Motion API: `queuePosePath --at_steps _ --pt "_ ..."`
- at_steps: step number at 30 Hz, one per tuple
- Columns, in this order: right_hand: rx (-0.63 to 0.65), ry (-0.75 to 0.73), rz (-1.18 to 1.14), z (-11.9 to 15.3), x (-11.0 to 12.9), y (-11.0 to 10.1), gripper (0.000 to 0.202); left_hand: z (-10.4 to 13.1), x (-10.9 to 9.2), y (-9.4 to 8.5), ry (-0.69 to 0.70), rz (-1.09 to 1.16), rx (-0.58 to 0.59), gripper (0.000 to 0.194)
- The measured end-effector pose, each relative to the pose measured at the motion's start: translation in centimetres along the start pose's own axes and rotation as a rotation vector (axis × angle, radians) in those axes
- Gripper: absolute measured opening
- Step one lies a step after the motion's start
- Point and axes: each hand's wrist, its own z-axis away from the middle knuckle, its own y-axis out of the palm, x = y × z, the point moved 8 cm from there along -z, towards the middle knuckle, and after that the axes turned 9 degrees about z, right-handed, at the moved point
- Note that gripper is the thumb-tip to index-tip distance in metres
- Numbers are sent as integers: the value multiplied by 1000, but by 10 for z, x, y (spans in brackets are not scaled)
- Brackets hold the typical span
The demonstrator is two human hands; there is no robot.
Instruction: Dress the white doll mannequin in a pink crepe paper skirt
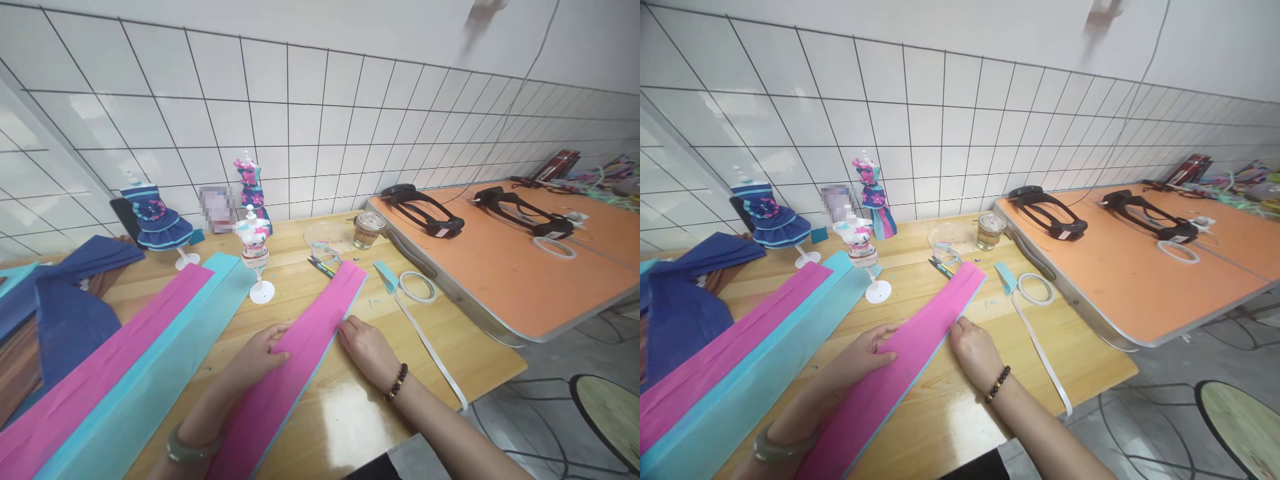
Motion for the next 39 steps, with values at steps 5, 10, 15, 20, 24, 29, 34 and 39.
queuePosePath --at_steps 5,10,15,20,24,29,34,39 --pt "-51 97 -39 6 -28 -13 26 -1 0 -2 -4 -37 -15 50" --pt "-41 9 -34 9 -17 -16 24 -1 0 -5 4 -84 -39 48" --pt "-17 -95 39 3 7 -8 22 0 -1 1 5 -15 19 50" --pt "-7 -125 69 1 10 -3 22 0 0 -3 16 -43 -15 48" --pt "-16 -81 31 1 2 -1 25 -2 1 -6 48 -87 -23 46" --pt "-29 36 -68 2 -18 -4 27 -3 6 -9 16 -97 -46 47" --pt "-14 97 -151 6 -34 -8 25 -3 6 -7 -29 -128 -35 49" --pt "7 174 -184 20 -60 -13 32 -2 7 -8 -21 -148 -33 51"
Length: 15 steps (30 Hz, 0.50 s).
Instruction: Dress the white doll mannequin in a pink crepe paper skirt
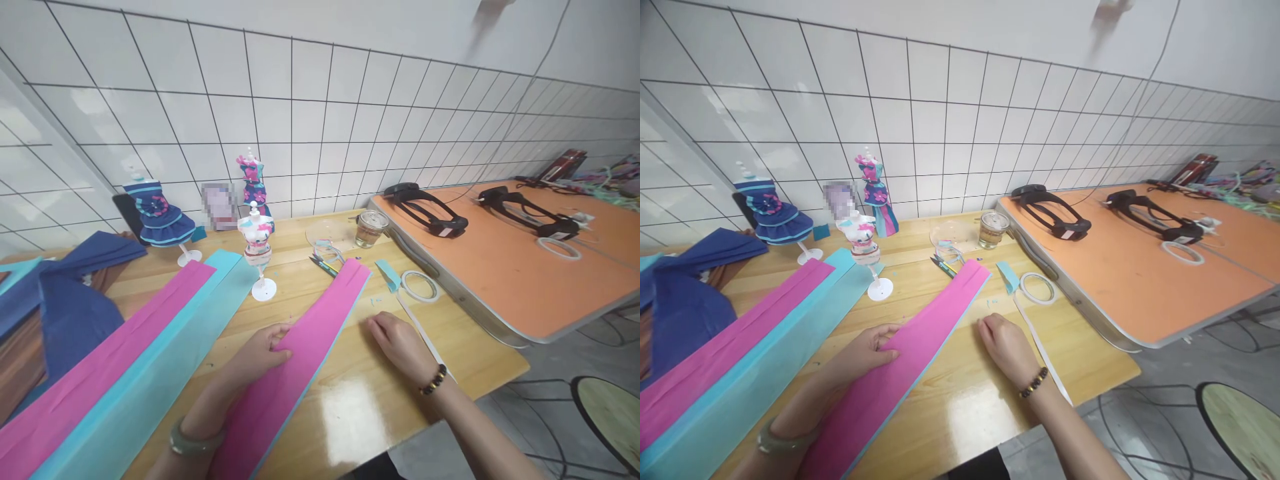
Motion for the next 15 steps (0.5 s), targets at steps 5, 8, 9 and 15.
queuePosePath --at_steps 5,8,9,15 --pt "-30 109 -34 10 -31 -10 15 -1 1 2 1 47 34 52" --pt "-32 168 -77 10 -40 -11 34 -1 0 3 9 61 42 53" --pt "-30 181 -88 9 -41 -11 36 -1 -1 3 9 60 38 53" --pt "-98 115 -153 -2 -34 -15 31 -2 0 2 38 73 47 50"
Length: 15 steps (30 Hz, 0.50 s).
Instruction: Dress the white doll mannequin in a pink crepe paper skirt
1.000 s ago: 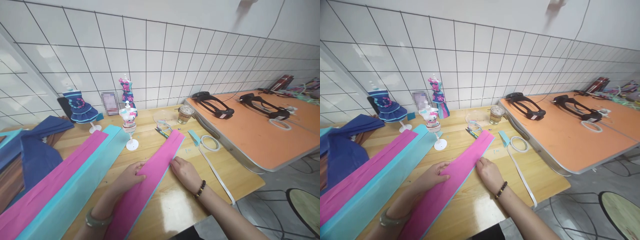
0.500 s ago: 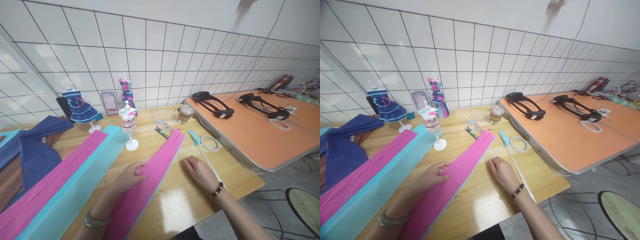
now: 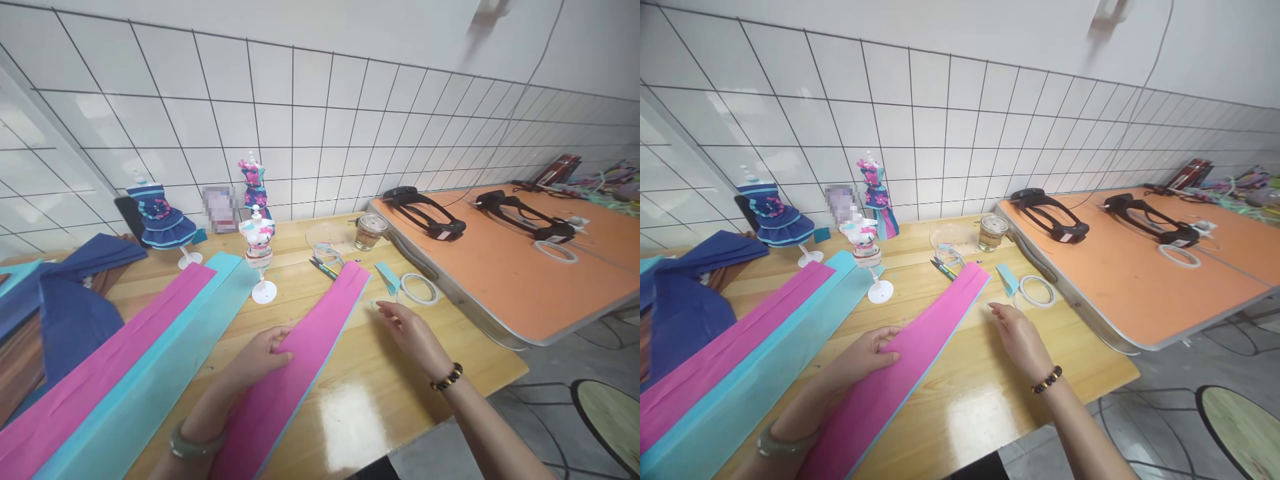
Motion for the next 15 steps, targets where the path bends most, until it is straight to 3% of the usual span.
queuePosePath --at_steps 15 --pt "-58 -79 -33 -12 19 10 28 3 -2 8 -31 96 57 43"
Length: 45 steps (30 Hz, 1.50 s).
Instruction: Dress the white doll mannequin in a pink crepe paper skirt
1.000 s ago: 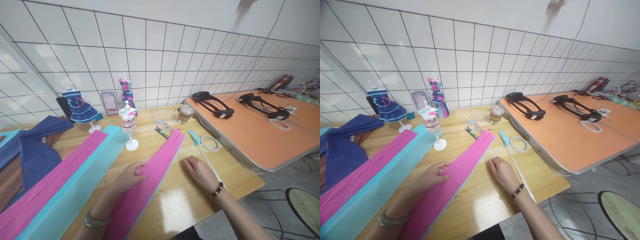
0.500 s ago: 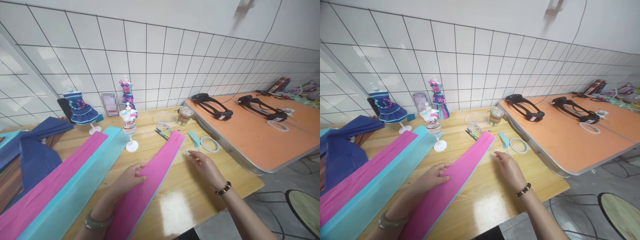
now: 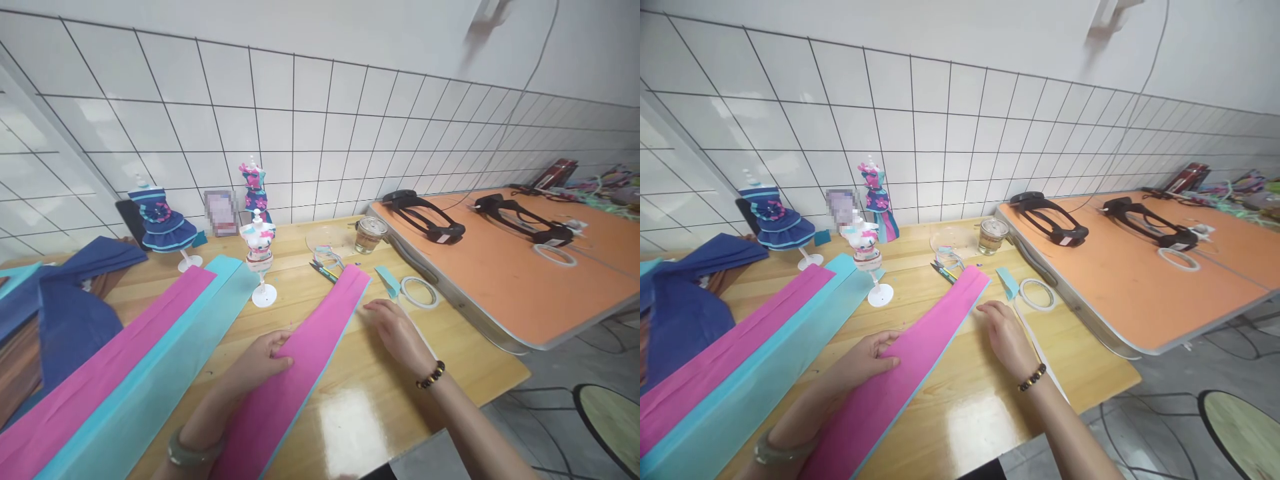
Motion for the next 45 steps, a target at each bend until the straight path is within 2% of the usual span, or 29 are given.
queuePosePath --at_steps 5,13,17,21,25,30,34,39,45 --pt "-14 67 -26 1 -13 3 29 0 1 1 -18 -9 17 45" --pt "-53 87 -38 -11 -32 -3 30 -2 2 -5 19 -97 -18 51" --pt "-10 -46 17 -15 -15 -3 29 -2 1 -4 17 -108 -10 51" --pt "81 -199 89 -7 12 12 38 -2 1 -5 21 -135 -25 52" --pt "99 -259 178 3 26 21 43 -3 4 -7 25 -134 -22 52" --pt "109 -289 237 7 28 19 39 -4 3 -5 40 -103 -2 50" --pt "104 -296 256 6 28 19 43 -3 -1 -3 46 -112 4 48" --pt "107 -309 252 4 29 21 40 -1 -1 -1 12 -93 4 48" --pt "104 -242 229 -2 24 11 34 -1 1 -1 20 -41 14 48"
